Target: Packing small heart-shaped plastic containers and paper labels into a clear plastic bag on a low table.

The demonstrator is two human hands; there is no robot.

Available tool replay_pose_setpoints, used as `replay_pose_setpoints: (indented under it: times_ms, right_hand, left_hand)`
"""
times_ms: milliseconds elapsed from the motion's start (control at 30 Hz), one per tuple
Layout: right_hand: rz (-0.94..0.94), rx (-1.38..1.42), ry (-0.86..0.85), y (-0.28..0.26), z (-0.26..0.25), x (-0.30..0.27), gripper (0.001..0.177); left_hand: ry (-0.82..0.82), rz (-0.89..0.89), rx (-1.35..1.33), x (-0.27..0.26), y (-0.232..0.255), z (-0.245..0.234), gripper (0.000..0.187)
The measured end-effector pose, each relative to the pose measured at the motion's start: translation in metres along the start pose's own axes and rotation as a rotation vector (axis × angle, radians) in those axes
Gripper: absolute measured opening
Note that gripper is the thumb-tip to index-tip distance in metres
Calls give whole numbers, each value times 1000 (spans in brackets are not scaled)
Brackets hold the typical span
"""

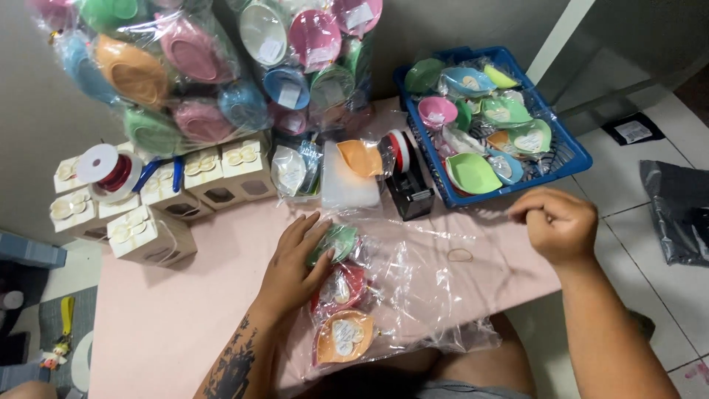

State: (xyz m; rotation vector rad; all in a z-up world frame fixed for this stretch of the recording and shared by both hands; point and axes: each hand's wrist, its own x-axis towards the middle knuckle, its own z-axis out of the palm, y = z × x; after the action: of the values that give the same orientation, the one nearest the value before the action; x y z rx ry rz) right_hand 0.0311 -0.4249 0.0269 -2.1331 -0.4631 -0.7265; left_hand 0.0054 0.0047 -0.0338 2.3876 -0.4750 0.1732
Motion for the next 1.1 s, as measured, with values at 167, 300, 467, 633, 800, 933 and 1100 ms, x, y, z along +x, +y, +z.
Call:
replay_pose_setpoints:
  times_ms: [167,300,467,633,800,933,1100]
  right_hand:
    - [5,-411,-36,76,-2,65,32]
    - [-3,-696,-95,153,21,96,45]
    - [325,-791,-309,133,31,116,37]
    - [726,-120,-412,45,17,136,29]
    - [472,-577,-356,110,14,147,22]
    - [372,-514,-497,120,29,161,51]
    - [460,-660,-616,135,46,164,57]
  left_hand:
    - [9,4,-76,3,2,-3,53]
    - [16,-3,-92,3,-3,-1,54]
    - [33,-10,-108,4,-2,-2,51]
    - [45,17,-103,5,-7,-1,49]
    - [50,-1,-142,6,-3,-2,49]
    - [71,45,-151,8,-6,-2,47]
    - [55,22,-145,8,-9,-2,48]
